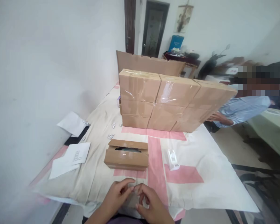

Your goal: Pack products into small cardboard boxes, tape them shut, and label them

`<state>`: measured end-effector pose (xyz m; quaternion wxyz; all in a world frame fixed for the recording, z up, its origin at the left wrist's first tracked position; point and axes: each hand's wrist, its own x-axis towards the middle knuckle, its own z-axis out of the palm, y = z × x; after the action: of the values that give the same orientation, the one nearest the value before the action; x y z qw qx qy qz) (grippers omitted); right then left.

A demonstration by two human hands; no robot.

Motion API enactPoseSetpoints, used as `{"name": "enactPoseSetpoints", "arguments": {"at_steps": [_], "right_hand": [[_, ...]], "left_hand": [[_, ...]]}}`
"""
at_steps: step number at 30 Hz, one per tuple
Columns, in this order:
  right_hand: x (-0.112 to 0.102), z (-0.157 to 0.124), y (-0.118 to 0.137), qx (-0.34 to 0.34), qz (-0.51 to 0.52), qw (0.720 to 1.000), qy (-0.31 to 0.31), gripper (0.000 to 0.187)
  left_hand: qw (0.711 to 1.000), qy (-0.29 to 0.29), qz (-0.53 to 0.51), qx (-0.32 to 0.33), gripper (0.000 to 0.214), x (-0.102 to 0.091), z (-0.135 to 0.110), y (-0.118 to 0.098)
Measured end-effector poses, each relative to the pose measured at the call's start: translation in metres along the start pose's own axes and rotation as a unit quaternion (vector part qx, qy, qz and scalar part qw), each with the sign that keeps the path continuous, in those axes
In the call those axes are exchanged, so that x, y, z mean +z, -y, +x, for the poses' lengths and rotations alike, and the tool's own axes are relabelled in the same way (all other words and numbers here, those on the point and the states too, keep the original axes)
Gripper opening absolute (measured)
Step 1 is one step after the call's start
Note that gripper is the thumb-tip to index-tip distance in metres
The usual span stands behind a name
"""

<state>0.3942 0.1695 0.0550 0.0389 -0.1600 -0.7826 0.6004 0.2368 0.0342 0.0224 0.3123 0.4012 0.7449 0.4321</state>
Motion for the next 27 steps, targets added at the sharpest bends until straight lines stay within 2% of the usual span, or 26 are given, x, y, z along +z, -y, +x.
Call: {"name": "enactPoseSetpoints", "arguments": {"at_steps": [2, 5, 8, 10, 12, 14, 16, 19, 21, 22, 23, 24, 25, 27], "right_hand": [[0.008, 0.007, 0.0, 0.003, -0.034, 0.999, 0.016, 0.02], [0.013, 0.018, -0.003, 0.019, -0.062, 0.997, 0.035, 0.03], [0.016, 0.027, -0.002, 0.029, -0.075, 0.995, 0.053, 0.038], [0.017, 0.03, 0.002, 0.031, -0.085, 0.994, 0.056, 0.037], [0.019, 0.033, 0.007, 0.035, -0.099, 0.993, 0.053, 0.033], [0.021, 0.037, 0.009, 0.041, -0.114, 0.991, 0.055, 0.029], [0.023, 0.042, 0.008, 0.047, -0.133, 0.989, 0.054, 0.026], [0.021, 0.05, 0.0, 0.076, -0.187, 0.979, 0.025, 0.024], [0.019, 0.055, -0.004, 0.087, -0.213, 0.973, 0.013, 0.026], [0.018, 0.057, -0.004, 0.08, -0.212, 0.974, 0.017, 0.028], [0.018, 0.059, -0.002, 0.067, -0.203, 0.977, 0.028, 0.03], [0.018, 0.06, 0.001, 0.05, -0.187, 0.98, 0.044, 0.033], [0.018, 0.061, 0.006, 0.032, -0.168, 0.983, 0.06, 0.036], [0.02, 0.063, 0.017, 0.005, -0.132, 0.987, 0.091, 0.042]], "left_hand": [[0.999, -0.02, 0.015, 0.025, 0.027, -0.005, 0.0, 0.012], [0.999, -0.015, 0.017, 0.044, 0.026, -0.015, 0.002, 0.018], [1.0, 0.014, -0.013, 0.02, 0.032, -0.028, 0.006, 0.019], [0.998, 0.043, -0.041, 0.014, 0.037, -0.037, 0.008, 0.022], [0.996, 0.069, -0.052, 0.027, 0.035, -0.045, 0.01, 0.027], [0.995, 0.069, -0.035, 0.066, 0.023, -0.051, 0.012, 0.034], [0.989, 0.028, 0.003, 0.145, 0.015, -0.058, 0.014, 0.041], [0.956, -0.099, 0.075, 0.265, 0.021, -0.073, 0.016, 0.048], [0.936, -0.166, 0.11, 0.289, 0.017, -0.086, 0.016, 0.051], [0.934, -0.18, 0.116, 0.287, 0.016, -0.092, 0.016, 0.052], [0.937, -0.179, 0.111, 0.279, 0.014, -0.096, 0.015, 0.052], [0.947, -0.16, 0.095, 0.261, 0.013, -0.1, 0.014, 0.053], [0.962, -0.122, 0.066, 0.234, 0.022, -0.101, 0.012, 0.053], [0.989, -0.019, -0.017, 0.145, 0.066, -0.099, 0.009, 0.055]]}}
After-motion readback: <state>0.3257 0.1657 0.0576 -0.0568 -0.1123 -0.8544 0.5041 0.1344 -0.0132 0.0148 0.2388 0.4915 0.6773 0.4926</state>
